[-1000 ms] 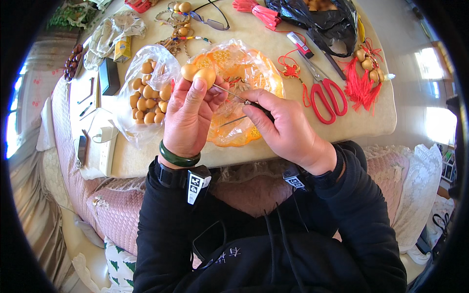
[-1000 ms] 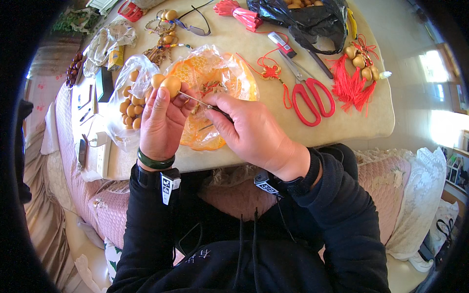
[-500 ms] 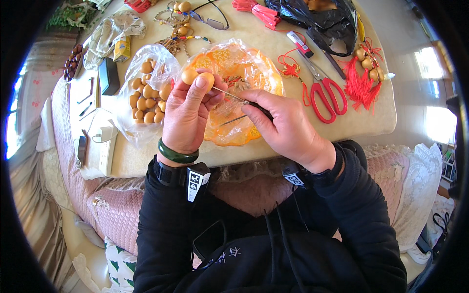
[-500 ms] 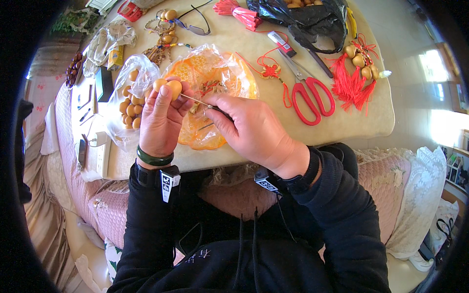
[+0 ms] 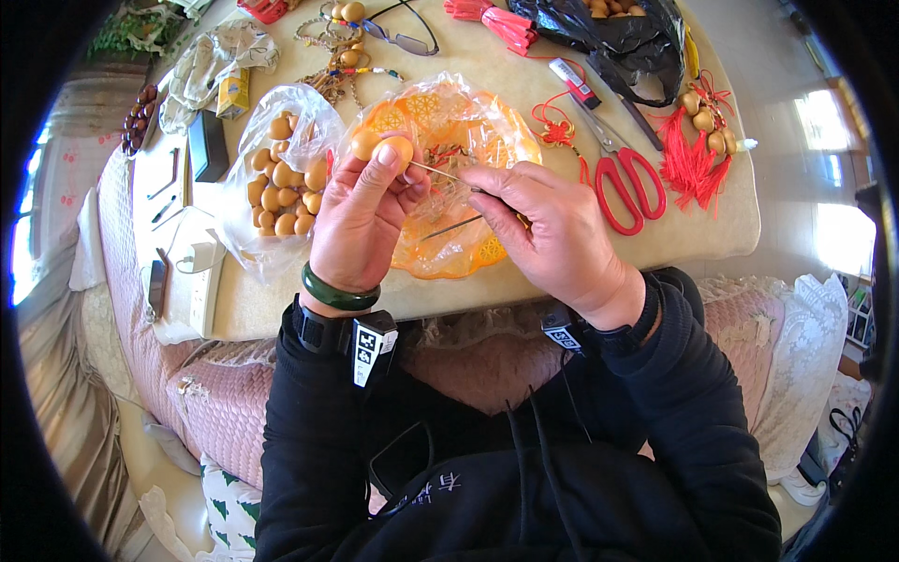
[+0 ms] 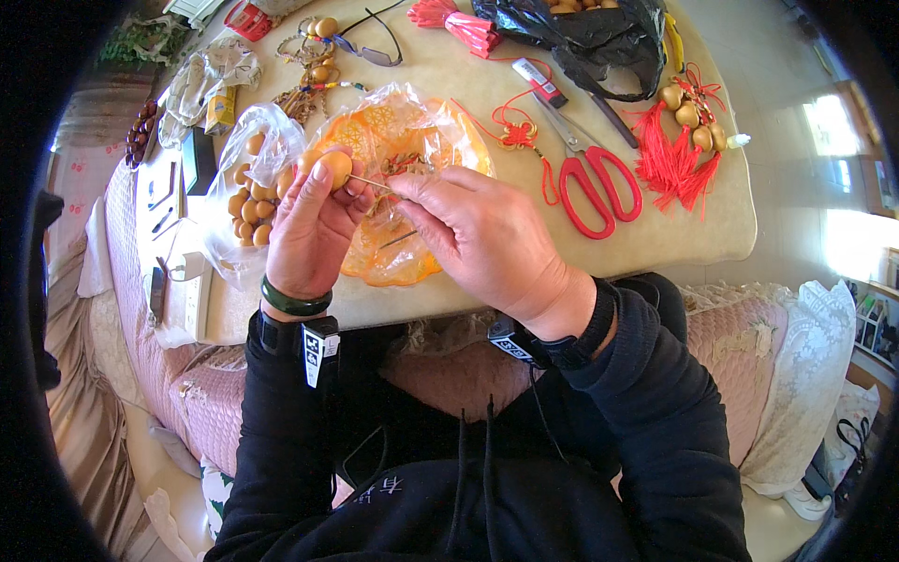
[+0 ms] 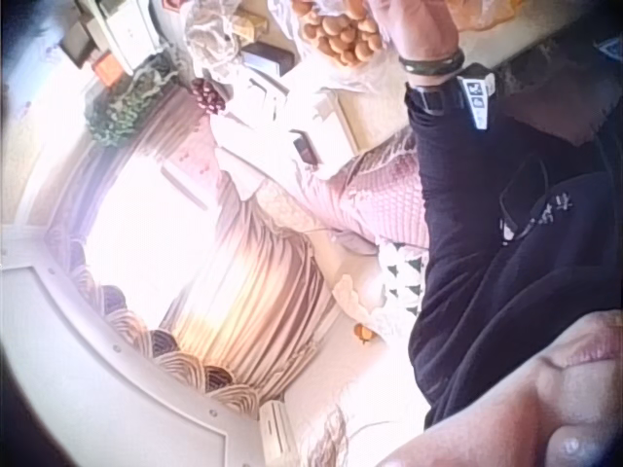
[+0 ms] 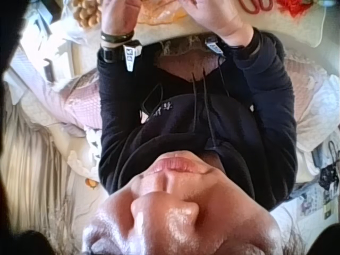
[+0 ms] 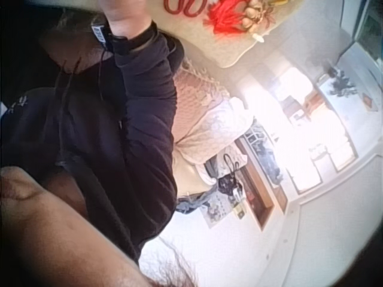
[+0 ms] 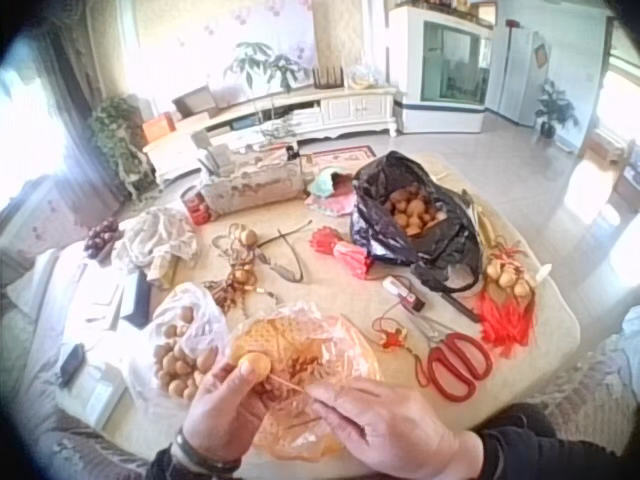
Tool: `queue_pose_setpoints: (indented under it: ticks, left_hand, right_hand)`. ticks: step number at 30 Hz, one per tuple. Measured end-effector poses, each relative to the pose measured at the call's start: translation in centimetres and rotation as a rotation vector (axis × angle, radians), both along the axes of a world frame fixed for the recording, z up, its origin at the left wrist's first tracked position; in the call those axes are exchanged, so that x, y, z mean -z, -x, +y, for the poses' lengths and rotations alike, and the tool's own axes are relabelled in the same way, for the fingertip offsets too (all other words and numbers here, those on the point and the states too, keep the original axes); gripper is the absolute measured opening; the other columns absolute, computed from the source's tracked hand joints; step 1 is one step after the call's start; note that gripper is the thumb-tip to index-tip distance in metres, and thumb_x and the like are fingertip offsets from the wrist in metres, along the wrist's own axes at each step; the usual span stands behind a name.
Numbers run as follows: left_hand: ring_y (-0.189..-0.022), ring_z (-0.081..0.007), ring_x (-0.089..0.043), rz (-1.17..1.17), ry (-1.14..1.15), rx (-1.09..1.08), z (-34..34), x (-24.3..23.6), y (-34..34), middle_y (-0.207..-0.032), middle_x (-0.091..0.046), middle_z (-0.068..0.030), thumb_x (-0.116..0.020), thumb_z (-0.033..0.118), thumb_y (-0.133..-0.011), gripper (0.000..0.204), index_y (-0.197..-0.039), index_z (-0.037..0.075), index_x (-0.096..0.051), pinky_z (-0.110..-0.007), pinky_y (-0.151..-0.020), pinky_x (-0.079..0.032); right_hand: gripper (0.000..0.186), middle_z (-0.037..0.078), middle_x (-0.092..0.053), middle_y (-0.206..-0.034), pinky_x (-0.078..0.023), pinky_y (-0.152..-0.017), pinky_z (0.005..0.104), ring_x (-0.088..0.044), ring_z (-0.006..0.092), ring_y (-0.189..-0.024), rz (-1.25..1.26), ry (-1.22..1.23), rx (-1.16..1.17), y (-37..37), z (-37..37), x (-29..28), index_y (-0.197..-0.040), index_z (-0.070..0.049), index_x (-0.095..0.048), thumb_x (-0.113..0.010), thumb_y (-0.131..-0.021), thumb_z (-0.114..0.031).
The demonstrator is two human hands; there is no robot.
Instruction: The person holds a small round wooden bead and uses a hand drill to create a hole through its center. They rotate the bead and adjust the drill angle to continue the hole from the opposite side, working over a plastic bag to catch debris.
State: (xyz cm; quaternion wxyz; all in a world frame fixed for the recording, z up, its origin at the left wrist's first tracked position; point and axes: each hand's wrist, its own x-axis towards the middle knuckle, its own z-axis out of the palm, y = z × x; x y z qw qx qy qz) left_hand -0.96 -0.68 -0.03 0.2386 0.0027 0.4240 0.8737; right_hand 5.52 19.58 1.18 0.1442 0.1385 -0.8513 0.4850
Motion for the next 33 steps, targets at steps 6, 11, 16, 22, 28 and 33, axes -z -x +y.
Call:
queue_pose_setpoints:
  ticks: [6, 11, 16, 22, 28, 33]
  left_hand:
    - [-0.085, -0.0137, -0.063, -0.039, 0.039, -0.038, 0.2, -0.3, -0.1, -0.098, -0.066, -0.0043, -0.064, 0.02, -0.099, 0.019, -0.113, 0.006, -0.065, -0.029, -0.081, -0.052]
    - [-0.085, -0.014, -0.063, -0.025, 0.027, -0.041, 0.0, -0.1, 0.1, -0.096, -0.065, -0.0046, -0.061, 0.023, -0.101, 0.02, -0.11, 0.006, -0.064, -0.03, -0.081, -0.053]
    - [-0.087, -0.0154, -0.063, -0.097, -0.06, -0.018, -0.3, 0.2, 0.4, -0.096, -0.065, -0.0052, -0.054, 0.031, -0.104, 0.028, -0.109, 0.005, -0.062, -0.032, -0.082, -0.053]
    - [-0.087, -0.0168, -0.062, -0.347, -0.384, 0.007, -0.7, 0.4, 1.0, -0.095, -0.065, -0.0051, -0.051, 0.039, -0.104, 0.037, -0.112, 0.004, -0.06, -0.036, -0.086, -0.053]
    - [-0.085, -0.0159, -0.059, -0.392, -0.517, 0.063, -0.7, 0.7, 0.8, -0.09, -0.062, -0.0028, -0.049, 0.043, -0.105, 0.041, -0.11, 0.003, -0.059, -0.036, -0.088, -0.053]
    - [-0.09, -0.0171, -0.061, -0.39, -0.507, 0.065, -0.7, 1.0, 0.8, -0.095, -0.063, -0.0041, -0.048, 0.041, -0.105, 0.041, -0.113, 0.002, -0.058, -0.035, -0.09, -0.053]
  right_hand:
    - [0.018, 0.017, -0.068, -0.085, -0.052, -0.065, 0.0339, -0.066, 0.0253, -0.07, -0.335, 0.192, -0.022, 0.4, 0.3, -0.6, -0.104, 0.002, -0.067, -0.07, -0.092, -0.011]
    - [0.016, 0.007, -0.066, -0.085, -0.051, -0.071, 0.0246, -0.061, 0.0095, -0.075, -0.348, 0.222, -0.048, 0.0, 0.6, -0.4, -0.105, 0.003, -0.063, -0.069, -0.094, -0.006]
    - [0.017, 0.006, -0.064, -0.084, -0.05, -0.069, 0.0243, -0.059, 0.0081, -0.075, -0.271, 0.212, -0.035, 0.2, 0.3, -0.4, -0.106, 0.002, -0.062, -0.069, -0.094, -0.008]
    - [0.017, 0.004, -0.062, -0.083, -0.047, -0.067, 0.0244, -0.055, 0.0073, -0.073, -0.397, 0.255, -0.049, -0.2, 0.6, -1.4, -0.111, 0.001, -0.062, -0.063, -0.097, -0.01]
    - [0.018, 0.007, -0.068, -0.092, -0.051, -0.076, 0.0242, -0.063, 0.0091, -0.083, -0.279, 0.235, -0.028, -0.2, 0.5, -1.0, -0.112, 0.003, -0.062, -0.061, -0.098, -0.009]
    - [0.019, 0.009, -0.07, -0.101, -0.053, -0.083, 0.0252, -0.067, 0.0112, -0.092, -0.267, 0.25, -0.04, -0.3, 0.4, -0.6, -0.113, 0.003, -0.063, -0.063, -0.096, -0.005]
